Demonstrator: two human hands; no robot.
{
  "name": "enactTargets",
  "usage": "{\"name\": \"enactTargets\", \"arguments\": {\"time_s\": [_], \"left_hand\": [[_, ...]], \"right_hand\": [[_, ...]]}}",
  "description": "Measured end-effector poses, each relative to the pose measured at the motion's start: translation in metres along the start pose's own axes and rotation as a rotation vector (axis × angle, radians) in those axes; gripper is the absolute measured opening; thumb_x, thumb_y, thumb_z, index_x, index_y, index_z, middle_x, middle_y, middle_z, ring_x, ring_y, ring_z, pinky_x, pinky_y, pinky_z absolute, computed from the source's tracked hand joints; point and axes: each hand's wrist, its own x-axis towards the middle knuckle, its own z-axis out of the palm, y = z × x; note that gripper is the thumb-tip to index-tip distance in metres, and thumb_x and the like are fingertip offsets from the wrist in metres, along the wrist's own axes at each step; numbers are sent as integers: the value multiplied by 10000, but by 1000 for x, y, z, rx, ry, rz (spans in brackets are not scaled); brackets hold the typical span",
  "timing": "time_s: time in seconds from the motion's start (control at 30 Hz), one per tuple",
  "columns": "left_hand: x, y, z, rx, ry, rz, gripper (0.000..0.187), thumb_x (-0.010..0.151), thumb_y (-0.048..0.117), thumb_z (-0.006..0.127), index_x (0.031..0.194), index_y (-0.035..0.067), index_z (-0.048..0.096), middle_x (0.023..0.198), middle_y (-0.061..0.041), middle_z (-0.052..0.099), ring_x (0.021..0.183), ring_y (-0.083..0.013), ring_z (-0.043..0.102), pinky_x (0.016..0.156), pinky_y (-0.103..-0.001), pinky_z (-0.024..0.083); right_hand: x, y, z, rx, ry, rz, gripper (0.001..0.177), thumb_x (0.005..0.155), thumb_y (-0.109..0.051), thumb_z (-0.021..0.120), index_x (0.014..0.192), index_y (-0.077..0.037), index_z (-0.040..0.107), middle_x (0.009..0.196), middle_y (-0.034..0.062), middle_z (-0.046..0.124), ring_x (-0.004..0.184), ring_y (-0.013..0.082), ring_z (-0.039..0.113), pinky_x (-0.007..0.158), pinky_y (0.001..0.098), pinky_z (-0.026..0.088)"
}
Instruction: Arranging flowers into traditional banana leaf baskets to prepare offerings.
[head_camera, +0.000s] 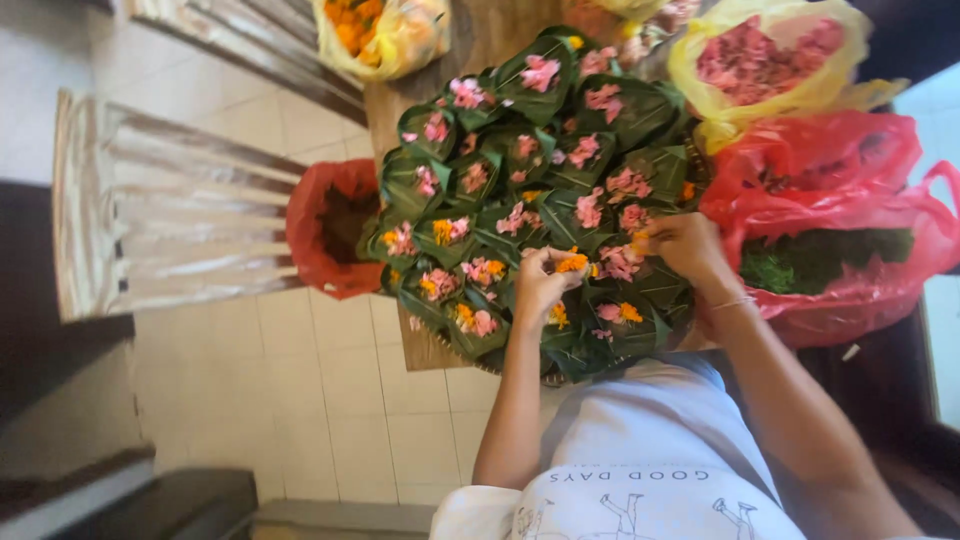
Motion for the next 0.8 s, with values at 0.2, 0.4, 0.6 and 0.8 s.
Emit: {"name": "enactTargets", "arguments": {"time_s": [0.2, 0.4, 0.6, 0.8], "left_hand": [[-7, 11, 10, 124, 65, 133, 385, 736, 24, 902, 1044, 7, 673, 990, -54, 698, 858, -134, 684, 761, -282, 593], [-1, 7, 24, 132, 48, 98, 439, 723, 31, 904, 1100, -13, 683, 1010, -91, 741, 890, -152, 711, 802, -295, 596], [-6, 24, 47, -206, -110, 64, 404, 777, 72, 804, 1161, 35, 684, 1019, -77, 736, 851, -154, 737, 736, -292, 649], [-7, 39, 67, -27, -30, 89, 369, 804, 47, 848, 1126, 43, 668, 970, -31, 727, 825, -125, 700, 707, -266, 615]], "right_hand": [[-6, 3, 8, -285, -13, -215, 170, 783, -69, 768, 947, -41, 800, 835, 157, 781, 758, 206, 774, 716, 341, 601], [-32, -43, -1, -395, 93, -324, 131, 935, -39, 688, 994, -35, 805, 896, 183, 778, 844, 274, 750, 799, 373, 589], [-18, -53, -18, 325, -220, -116, 328, 907, -29, 665, 1233, -47, 696, 1031, 76, 773, 923, 118, 727, 832, 267, 584], [-11, -63, -18, 213, -78, -121, 247, 885, 29, 735, 1130, 46, 761, 985, 114, 783, 876, 135, 736, 827, 261, 593]]}}
